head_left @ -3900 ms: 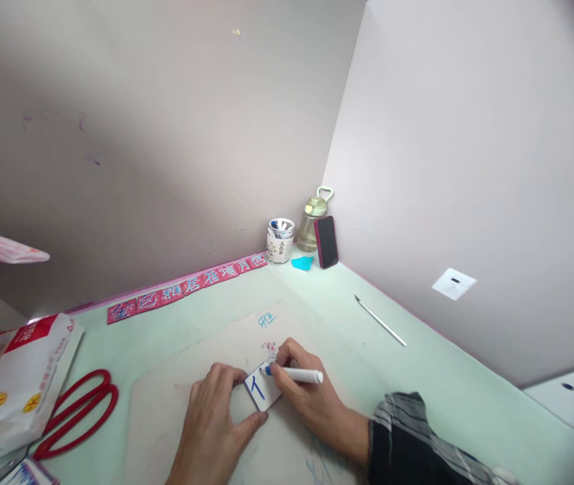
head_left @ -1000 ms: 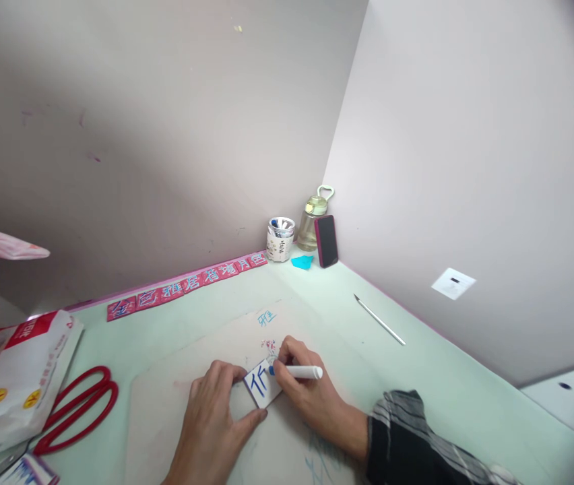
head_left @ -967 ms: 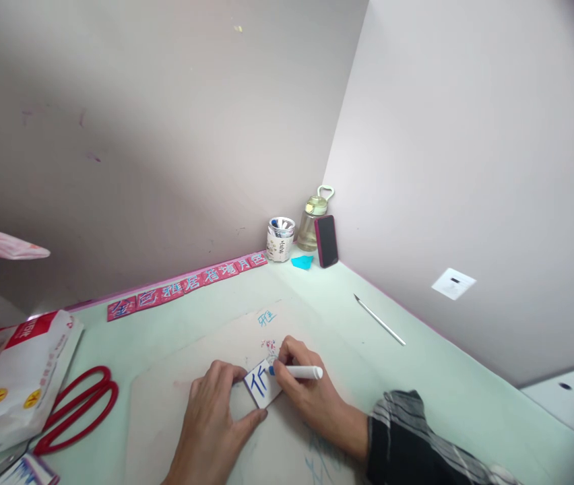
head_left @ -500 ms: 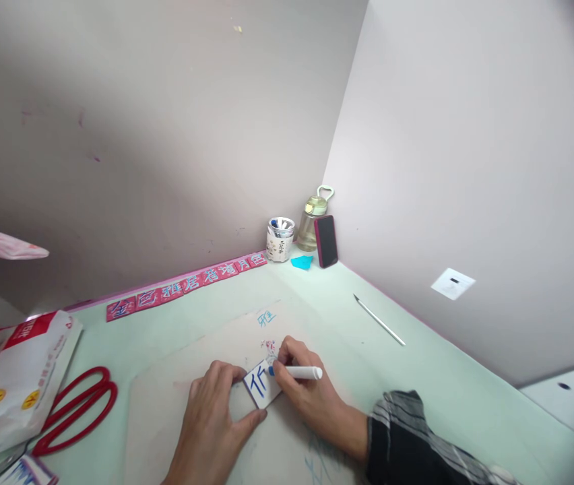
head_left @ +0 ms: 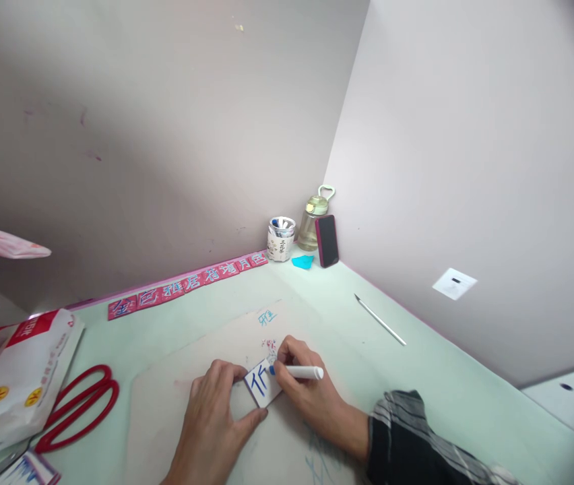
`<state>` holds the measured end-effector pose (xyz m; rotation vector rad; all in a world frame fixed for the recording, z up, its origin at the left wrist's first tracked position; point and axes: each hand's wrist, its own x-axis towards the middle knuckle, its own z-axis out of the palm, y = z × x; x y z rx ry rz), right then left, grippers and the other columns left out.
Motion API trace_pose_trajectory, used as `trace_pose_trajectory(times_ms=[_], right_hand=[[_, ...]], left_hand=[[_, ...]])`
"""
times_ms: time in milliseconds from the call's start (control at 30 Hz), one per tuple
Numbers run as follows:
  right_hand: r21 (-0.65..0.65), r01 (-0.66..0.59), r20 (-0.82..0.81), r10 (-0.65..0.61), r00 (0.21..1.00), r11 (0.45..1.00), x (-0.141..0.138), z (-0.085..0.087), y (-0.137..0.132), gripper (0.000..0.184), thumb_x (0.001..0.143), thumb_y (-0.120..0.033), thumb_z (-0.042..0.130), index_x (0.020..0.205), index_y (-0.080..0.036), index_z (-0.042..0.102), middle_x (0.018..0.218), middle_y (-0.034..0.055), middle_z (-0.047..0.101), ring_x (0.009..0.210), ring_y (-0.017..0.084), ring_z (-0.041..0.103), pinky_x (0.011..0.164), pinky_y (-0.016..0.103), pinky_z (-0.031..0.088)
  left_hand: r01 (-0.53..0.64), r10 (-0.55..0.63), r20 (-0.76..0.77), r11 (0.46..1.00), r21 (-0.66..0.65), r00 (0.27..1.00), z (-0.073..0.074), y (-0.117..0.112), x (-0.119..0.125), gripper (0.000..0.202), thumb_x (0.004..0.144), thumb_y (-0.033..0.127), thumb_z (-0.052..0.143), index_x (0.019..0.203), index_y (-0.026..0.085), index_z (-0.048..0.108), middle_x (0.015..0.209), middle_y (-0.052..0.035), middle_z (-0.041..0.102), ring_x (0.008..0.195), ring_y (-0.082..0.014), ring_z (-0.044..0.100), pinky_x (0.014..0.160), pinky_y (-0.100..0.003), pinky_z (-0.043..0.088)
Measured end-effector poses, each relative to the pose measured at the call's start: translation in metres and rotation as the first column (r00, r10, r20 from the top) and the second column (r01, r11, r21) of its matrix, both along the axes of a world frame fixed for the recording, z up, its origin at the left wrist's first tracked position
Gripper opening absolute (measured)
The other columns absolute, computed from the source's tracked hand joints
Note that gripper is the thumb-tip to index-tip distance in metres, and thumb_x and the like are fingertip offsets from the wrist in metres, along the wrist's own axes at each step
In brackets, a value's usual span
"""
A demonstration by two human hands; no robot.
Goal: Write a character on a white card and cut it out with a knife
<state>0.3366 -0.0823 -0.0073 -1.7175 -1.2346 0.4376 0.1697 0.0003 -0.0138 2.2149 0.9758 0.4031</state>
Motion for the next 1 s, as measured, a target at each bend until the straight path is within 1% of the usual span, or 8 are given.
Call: trace_pose_trajectory(times_ms=[367, 667, 867, 1000], right_hand=[[0.048, -0.003, 0.020, 0.002, 1.000, 0.999, 0.0002, 0.0017, 0.0006, 0.013, 0.080, -0.014, 0.050, 0.070, -0.021, 0.045, 0.067, -0.0018, 0.051, 0.068, 0.016, 0.046, 0.063, 0.028, 0.036], [0.010, -0.008, 0.009, 0.008, 1.000, 1.000, 0.0003, 0.0004, 0.0005, 0.011, 0.080, -0.014, 0.049, 0.072, -0.021, 0.045, 0.070, -0.0015, 0.051, 0.068, 0.016, 0.046, 0.065, 0.028, 0.035], [-0.012, -0.037, 0.025, 0.037, 0.999, 0.999, 0.0005, 0.0046, 0.0003, 0.011, 0.081, -0.015, 0.046, 0.073, -0.021, 0.044, 0.071, -0.0004, 0.052, 0.071, 0.018, 0.046, 0.068, 0.030, 0.036], [-0.008, -0.060, 0.048, 0.060, 0.997, 0.998, 0.0000, 0.0086, -0.0031, 0.014, 0.082, -0.015, 0.044, 0.071, -0.022, 0.040, 0.071, -0.0004, 0.049, 0.073, 0.018, 0.045, 0.068, 0.031, 0.035]], left_hand=[[-0.011, 0.011, 0.019, 1.000, 0.022, 1.000, -0.0018, -0.0003, 0.0003, 0.022, 0.075, 0.028, 0.066, 0.096, 0.025, 0.060, 0.104, -0.0036, 0.061, 0.100, -0.0285, 0.058, 0.090, -0.044, 0.044], [-0.003, 0.003, -0.015, 1.000, -0.005, 1.000, 0.0009, -0.0005, 0.0015, 0.021, 0.076, 0.028, 0.064, 0.097, 0.024, 0.059, 0.105, -0.0042, 0.060, 0.101, -0.0287, 0.055, 0.092, -0.045, 0.041], [0.009, -0.009, -0.010, 1.000, 0.003, 1.000, 0.0012, -0.0005, 0.0020, 0.022, 0.078, 0.028, 0.063, 0.098, 0.023, 0.058, 0.105, -0.0045, 0.059, 0.102, -0.0285, 0.055, 0.092, -0.045, 0.041], [0.003, -0.003, -0.011, 1.000, 0.010, 1.000, 0.0007, -0.0008, 0.0015, 0.021, 0.078, 0.029, 0.063, 0.098, 0.024, 0.058, 0.105, -0.0040, 0.060, 0.102, -0.0285, 0.055, 0.092, -0.044, 0.041]])
